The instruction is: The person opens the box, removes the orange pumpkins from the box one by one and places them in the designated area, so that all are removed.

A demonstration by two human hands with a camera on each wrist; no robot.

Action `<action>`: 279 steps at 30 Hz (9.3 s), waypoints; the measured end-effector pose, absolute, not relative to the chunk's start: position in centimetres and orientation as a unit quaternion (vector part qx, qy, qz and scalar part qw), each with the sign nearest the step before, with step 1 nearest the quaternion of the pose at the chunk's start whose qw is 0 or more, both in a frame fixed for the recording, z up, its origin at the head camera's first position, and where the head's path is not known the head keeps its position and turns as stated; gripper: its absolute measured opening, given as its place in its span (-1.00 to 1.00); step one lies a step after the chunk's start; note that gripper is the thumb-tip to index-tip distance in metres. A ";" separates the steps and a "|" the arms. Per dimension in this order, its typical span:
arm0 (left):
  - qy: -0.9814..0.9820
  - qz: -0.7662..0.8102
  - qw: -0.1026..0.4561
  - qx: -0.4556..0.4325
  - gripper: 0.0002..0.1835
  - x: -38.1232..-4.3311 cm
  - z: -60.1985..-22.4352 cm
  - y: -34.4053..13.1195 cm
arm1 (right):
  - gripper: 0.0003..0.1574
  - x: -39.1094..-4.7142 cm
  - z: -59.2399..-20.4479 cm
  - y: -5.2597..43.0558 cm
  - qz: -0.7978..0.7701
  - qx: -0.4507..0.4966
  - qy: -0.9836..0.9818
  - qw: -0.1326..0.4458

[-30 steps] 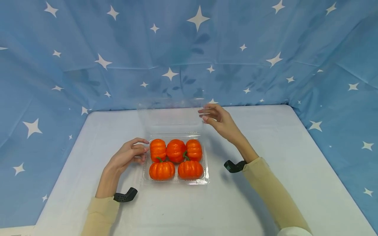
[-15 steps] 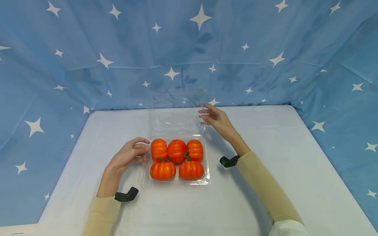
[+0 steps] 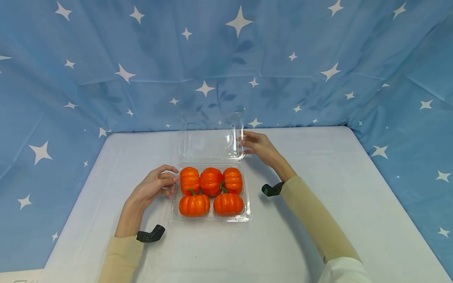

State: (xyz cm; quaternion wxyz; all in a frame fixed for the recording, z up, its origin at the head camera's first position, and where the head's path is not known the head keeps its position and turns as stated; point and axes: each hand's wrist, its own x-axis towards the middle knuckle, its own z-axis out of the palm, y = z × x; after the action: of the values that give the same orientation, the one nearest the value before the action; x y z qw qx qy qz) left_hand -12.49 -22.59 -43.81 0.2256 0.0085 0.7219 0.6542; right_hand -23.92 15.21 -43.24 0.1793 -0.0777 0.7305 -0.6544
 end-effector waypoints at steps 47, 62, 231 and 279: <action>0.728 0.646 0.230 -0.001 -0.63 -12.3 -43.6 -22.6 | -0.32 -21.2 -43.2 16.9 -0.541 -0.060 0.813 0.207; 0.736 0.637 0.227 0.004 -0.60 -12.2 -43.8 -22.6 | -0.42 -16.9 -41.1 16.6 -0.370 -0.219 0.899 0.085; 0.737 0.637 0.228 0.007 -0.73 -12.1 -43.7 -22.5 | 0.08 -22.3 -46.3 22.9 -0.485 0.006 0.871 0.076; 0.745 0.629 0.223 -0.001 -0.73 -12.2 -43.8 -22.6 | -0.03 -15.2 -43.5 21.4 -0.450 -0.033 0.892 0.036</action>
State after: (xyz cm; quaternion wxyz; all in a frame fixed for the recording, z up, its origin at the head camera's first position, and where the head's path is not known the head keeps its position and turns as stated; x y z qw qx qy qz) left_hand -12.16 -22.62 -43.75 0.2229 -0.0006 0.7445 0.6293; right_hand -15.20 21.38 -43.54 0.0363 -0.0330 0.8916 -0.4501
